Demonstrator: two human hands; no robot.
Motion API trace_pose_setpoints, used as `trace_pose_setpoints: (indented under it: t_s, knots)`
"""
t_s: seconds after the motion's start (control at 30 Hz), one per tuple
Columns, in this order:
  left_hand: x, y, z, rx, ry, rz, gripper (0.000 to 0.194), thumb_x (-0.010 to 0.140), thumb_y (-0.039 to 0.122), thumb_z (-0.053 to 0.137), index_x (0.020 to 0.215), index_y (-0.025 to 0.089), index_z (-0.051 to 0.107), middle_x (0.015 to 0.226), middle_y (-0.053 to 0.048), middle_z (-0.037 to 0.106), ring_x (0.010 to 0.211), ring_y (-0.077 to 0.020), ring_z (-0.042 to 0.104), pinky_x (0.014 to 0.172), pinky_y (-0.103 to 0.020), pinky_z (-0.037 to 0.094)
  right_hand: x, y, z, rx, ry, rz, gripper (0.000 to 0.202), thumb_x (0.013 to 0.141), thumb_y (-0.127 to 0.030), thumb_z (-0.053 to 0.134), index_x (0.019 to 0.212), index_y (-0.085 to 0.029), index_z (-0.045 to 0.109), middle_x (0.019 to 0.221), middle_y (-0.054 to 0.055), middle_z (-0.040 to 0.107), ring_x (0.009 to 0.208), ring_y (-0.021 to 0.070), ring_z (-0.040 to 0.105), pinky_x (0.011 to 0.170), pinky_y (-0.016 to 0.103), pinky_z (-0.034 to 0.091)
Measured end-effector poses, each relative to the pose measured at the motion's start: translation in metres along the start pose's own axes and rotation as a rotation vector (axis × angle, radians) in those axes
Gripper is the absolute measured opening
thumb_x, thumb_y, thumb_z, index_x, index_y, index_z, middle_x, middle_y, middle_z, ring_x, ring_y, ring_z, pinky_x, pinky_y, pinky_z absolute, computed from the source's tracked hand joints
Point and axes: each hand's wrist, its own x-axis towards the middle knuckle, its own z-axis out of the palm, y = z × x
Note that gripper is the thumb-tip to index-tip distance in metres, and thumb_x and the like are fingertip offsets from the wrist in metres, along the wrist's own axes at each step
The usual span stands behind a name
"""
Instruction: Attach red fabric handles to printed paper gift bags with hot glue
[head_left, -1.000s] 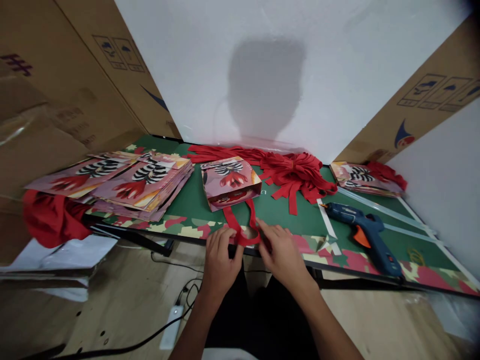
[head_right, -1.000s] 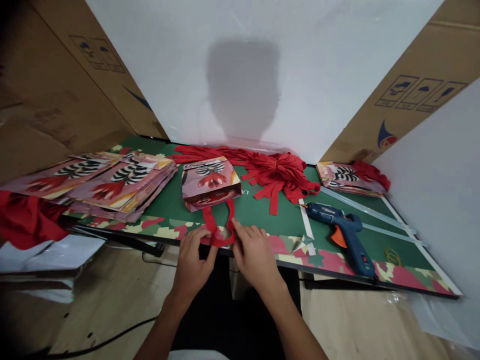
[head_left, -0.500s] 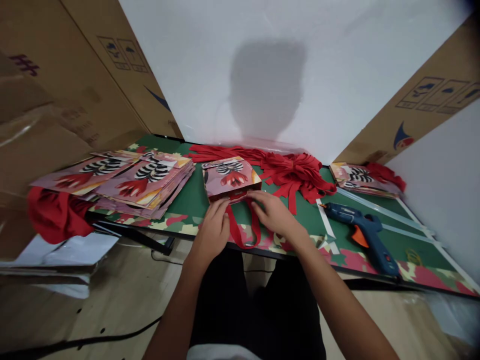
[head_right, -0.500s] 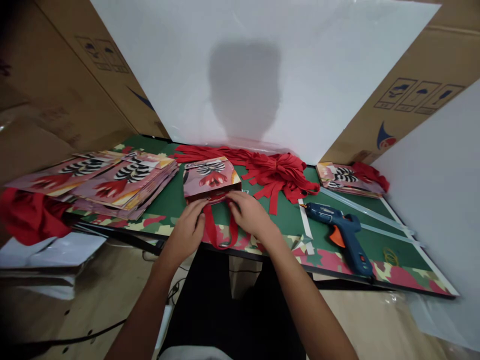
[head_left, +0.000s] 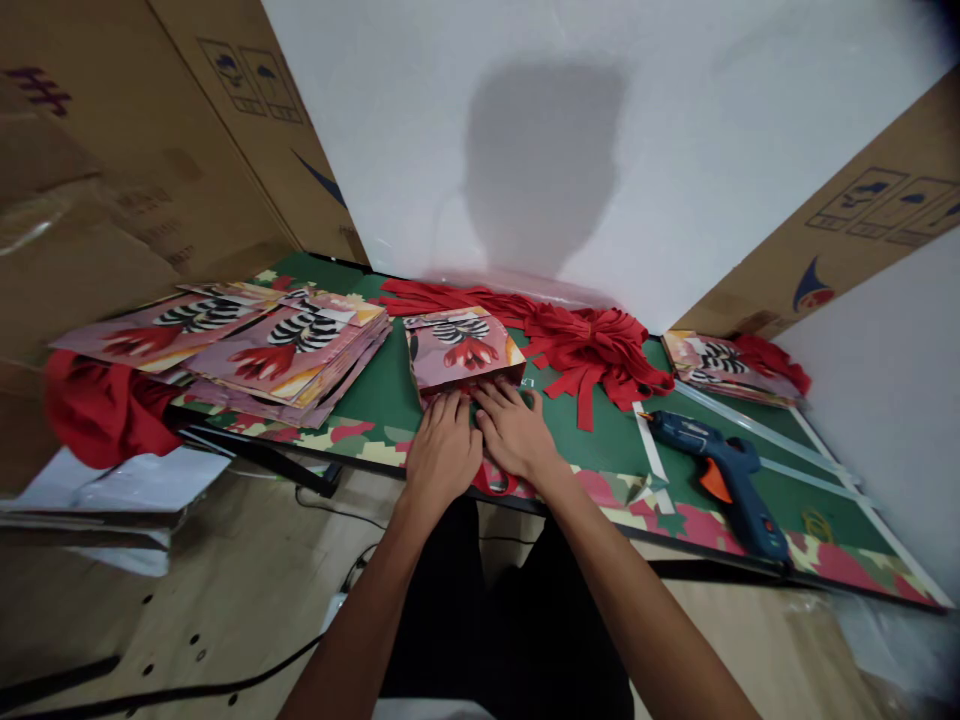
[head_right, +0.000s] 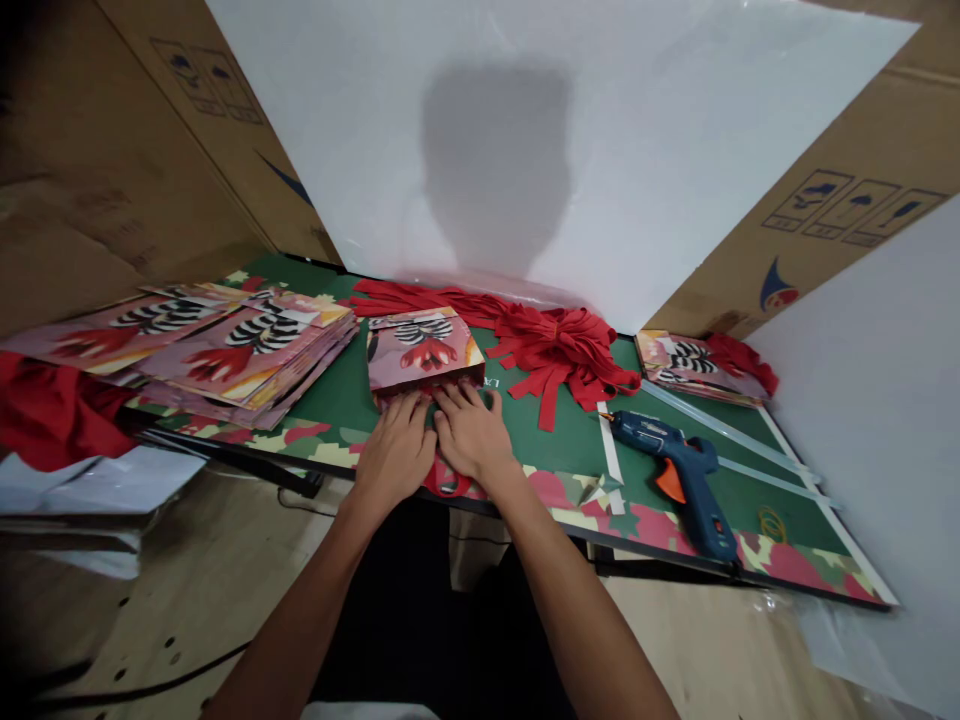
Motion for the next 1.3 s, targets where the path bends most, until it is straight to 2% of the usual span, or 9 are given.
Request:
trace_pose_setpoints:
  t_s: [0.33,0.47,0.57,0.63,0.77,0.93,1.03,1.17,1.3]
  knots:
    - [-0.0024,0.0006,0.0010,-0.031,0.080,-0.002,0.049,0.101,0.024,0.052,0.145,0.005,0.057,0.146,-0.026,0.062,0.137,-0.0404,0.058,0.121,-0.057,0.049,0.0020,0.0039,0.0018,0.076,0.035,0.025,0.049,0.118,-0.029,0.038,0.162,-0.022,0.056,0.171,0.010,0.053,0.161,0.0263,0.042,0.129,0.052,0.027]
    - [-0.0042,0.0006,-0.0005,-0.025,0.094,-0.027,0.043,0.100,0.027,0.054,0.137,0.005,0.063,0.142,-0.030,0.060,0.135,-0.0446,0.058,0.117,-0.061,0.050,0.0025,0.0032,0.0022,0.086,0.070,0.074,0.047,0.117,-0.032,0.043,0.159,-0.018,0.059,0.171,0.014,0.053,0.163,0.0278,0.040,0.131,0.052,0.024]
    - [-0.0039,0.0015,-0.0002,-0.021,0.083,-0.036,0.039,0.098,0.026,0.056,0.129,0.004,0.067,0.130,-0.029,0.065,0.127,-0.0446,0.062,0.114,-0.062,0.052,0.0027,0.0044,0.0018,0.094,0.072,0.066,0.045,0.116,-0.031,0.047,0.155,-0.017,0.062,0.167,0.012,0.058,0.160,0.0262,0.043,0.131,0.047,0.025]
    - [-0.0046,0.0024,-0.0004,-0.023,0.079,-0.036,0.039,0.099,0.028,0.057,0.128,0.004,0.068,0.133,-0.030,0.065,0.131,-0.0444,0.062,0.116,-0.061,0.052,0.0023,0.0051,0.0013,0.103,0.078,0.065,0.044,0.116,-0.030,0.046,0.154,-0.017,0.063,0.165,0.011,0.060,0.160,0.0244,0.044,0.130,0.044,0.027]
    - [-0.0075,0.0035,-0.0011,-0.030,0.081,-0.032,0.042,0.101,0.030,0.055,0.134,0.007,0.069,0.149,-0.028,0.060,0.142,-0.0440,0.058,0.118,-0.060,0.052,0.0009,0.0051,0.0017,0.105,0.126,0.124,0.045,0.116,-0.029,0.042,0.154,-0.016,0.063,0.167,0.014,0.058,0.157,0.0261,0.048,0.129,0.049,0.028]
    - [-0.0061,0.0018,0.0002,-0.046,0.081,-0.039,0.043,0.100,0.029,0.056,0.135,0.010,0.068,0.137,-0.025,0.068,0.133,-0.0424,0.065,0.113,-0.057,0.056,-0.0005,0.0083,0.0024,0.101,0.121,0.133,0.041,0.113,-0.027,0.046,0.147,-0.018,0.068,0.161,0.013,0.064,0.153,0.0271,0.053,0.129,0.051,0.027]
    - [-0.0065,0.0016,0.0003,-0.058,0.080,-0.018,0.044,0.098,0.028,0.058,0.139,0.012,0.064,0.138,-0.022,0.069,0.135,-0.0393,0.064,0.116,-0.054,0.055,-0.0027,0.0102,0.0020,0.110,0.107,0.115,0.046,0.115,-0.029,0.042,0.155,-0.020,0.063,0.167,0.012,0.058,0.158,0.0252,0.047,0.131,0.052,0.024]
    - [-0.0091,0.0032,-0.0010,-0.035,0.104,-0.046,0.045,0.098,0.034,0.060,0.136,0.009,0.063,0.149,-0.029,0.058,0.143,-0.0466,0.054,0.116,-0.061,0.052,-0.0044,0.0098,0.0035,0.130,0.094,0.072,0.051,0.115,-0.030,0.040,0.163,-0.019,0.054,0.173,0.013,0.050,0.164,0.0253,0.039,0.133,0.056,0.018]
    - [-0.0027,0.0008,-0.0031,-0.007,0.098,-0.071,0.055,0.095,0.037,0.065,0.138,0.002,0.060,0.134,-0.030,0.063,0.130,-0.0487,0.060,0.112,-0.064,0.053,-0.0032,0.0105,0.0056,0.171,0.094,0.054,0.048,0.114,-0.029,0.043,0.158,-0.021,0.060,0.169,0.013,0.055,0.161,0.0277,0.045,0.133,0.060,0.016]
